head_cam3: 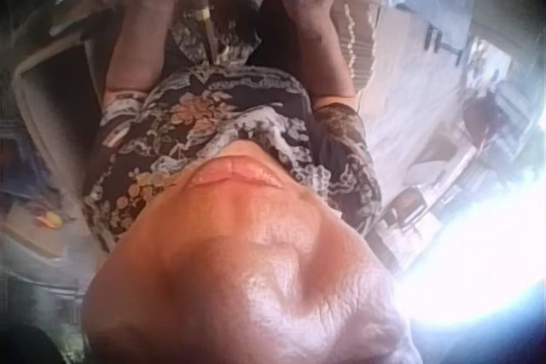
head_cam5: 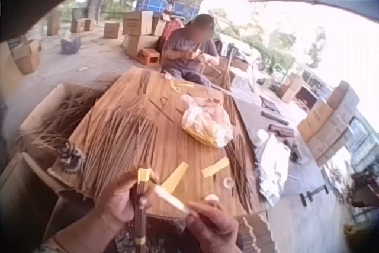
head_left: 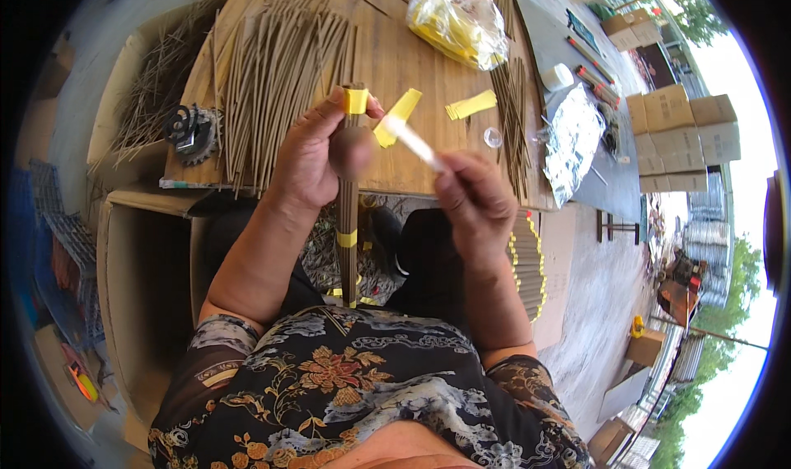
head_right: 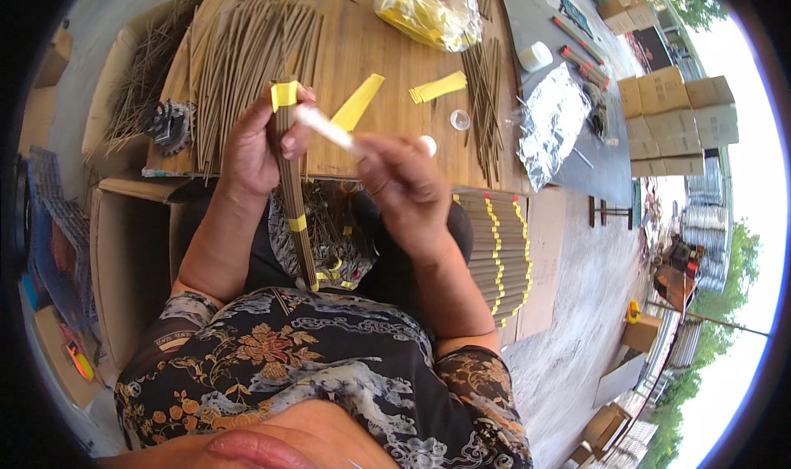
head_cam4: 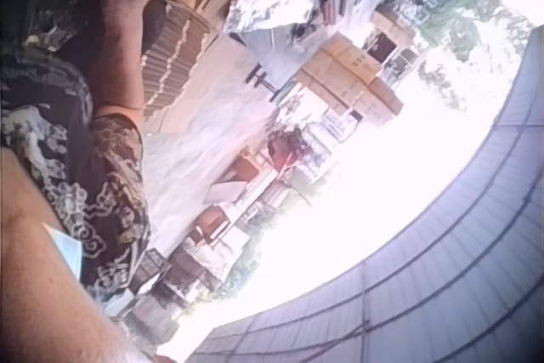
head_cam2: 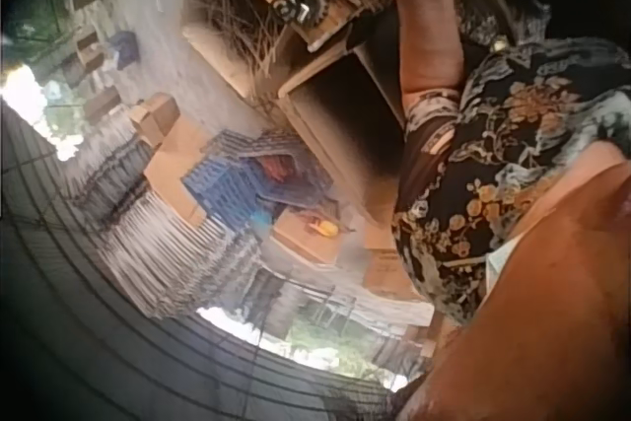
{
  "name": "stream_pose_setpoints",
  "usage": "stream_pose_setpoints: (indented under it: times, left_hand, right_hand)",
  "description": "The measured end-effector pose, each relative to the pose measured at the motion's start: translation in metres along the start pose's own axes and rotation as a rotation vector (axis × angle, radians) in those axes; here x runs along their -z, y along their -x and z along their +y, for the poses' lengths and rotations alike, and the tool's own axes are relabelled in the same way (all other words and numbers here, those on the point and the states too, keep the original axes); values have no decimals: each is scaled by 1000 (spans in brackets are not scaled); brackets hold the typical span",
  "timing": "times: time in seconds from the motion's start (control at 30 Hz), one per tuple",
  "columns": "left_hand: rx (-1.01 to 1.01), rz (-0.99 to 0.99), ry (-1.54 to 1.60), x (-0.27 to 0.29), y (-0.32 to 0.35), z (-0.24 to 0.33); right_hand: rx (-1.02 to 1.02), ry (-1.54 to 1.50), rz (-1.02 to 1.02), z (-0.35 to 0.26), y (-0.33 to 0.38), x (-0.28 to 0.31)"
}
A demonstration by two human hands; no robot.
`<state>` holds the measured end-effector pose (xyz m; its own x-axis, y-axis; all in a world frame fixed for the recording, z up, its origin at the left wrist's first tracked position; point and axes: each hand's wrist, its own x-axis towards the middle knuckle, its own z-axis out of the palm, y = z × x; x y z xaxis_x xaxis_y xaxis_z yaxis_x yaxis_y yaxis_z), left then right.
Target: The person gathers thin wooden sticks into bundles, wraps each bundle with yellow tape, and secures the tape with a small amount of adhesive applied using a stick. The person repeats this process for multiple bundles.
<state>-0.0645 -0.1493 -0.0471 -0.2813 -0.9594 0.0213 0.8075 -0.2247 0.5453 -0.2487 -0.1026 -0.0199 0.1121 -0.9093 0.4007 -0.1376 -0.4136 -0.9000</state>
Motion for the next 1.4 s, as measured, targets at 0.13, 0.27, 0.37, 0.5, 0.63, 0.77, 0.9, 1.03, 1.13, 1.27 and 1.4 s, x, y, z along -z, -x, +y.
stream_pose_setpoints:
  times: [0.13, 0.27, 0.37, 0.5, 0.63, 0.77, 0.9, 1.03, 1.13, 1.27, 1.4]
  left_hand:
    - [-86, 8, -98, 9, -1, -2]
    - [-112, 31, -170, 6, -3, -10]
    - [-119, 19, -175, 4, -2, -16]
    - [-143, 16, -201, 2, -3, -22]
    - [-161, 35, -259, 0, -1, -26]
    - [-216, 49, -359, -3, 1, -28]
    - [-303, 42, -537, -20, 12, -33]
    - [-501, -44, -687, -36, 21, -39]
    - [-401, -146, -546, -45, 38, -33]
    - [-267, -297, -362, -62, 57, -26]
    - [-139, -409, -239, -71, 65, -24]
  right_hand:
    - [-227, 155, 338, 30, 3, 37]
    - [-317, 384, 397, 95, 21, 64]
    - [-327, 504, 355, 105, 21, 58]
    - [-224, 716, 320, 108, 18, 55]
    - [-155, 865, 287, 103, 18, 58]
    - [49, 856, 298, 67, 10, 42]
    - [-96, 22, 40, 4, -5, -1]
    - [-198, -271, -53, -6, -11, -18]
    - [-363, -595, -126, -23, -4, -13]
    - [-143, -501, -83, -27, 7, -8]
    - [-36, -529, -96, -36, 14, -3]
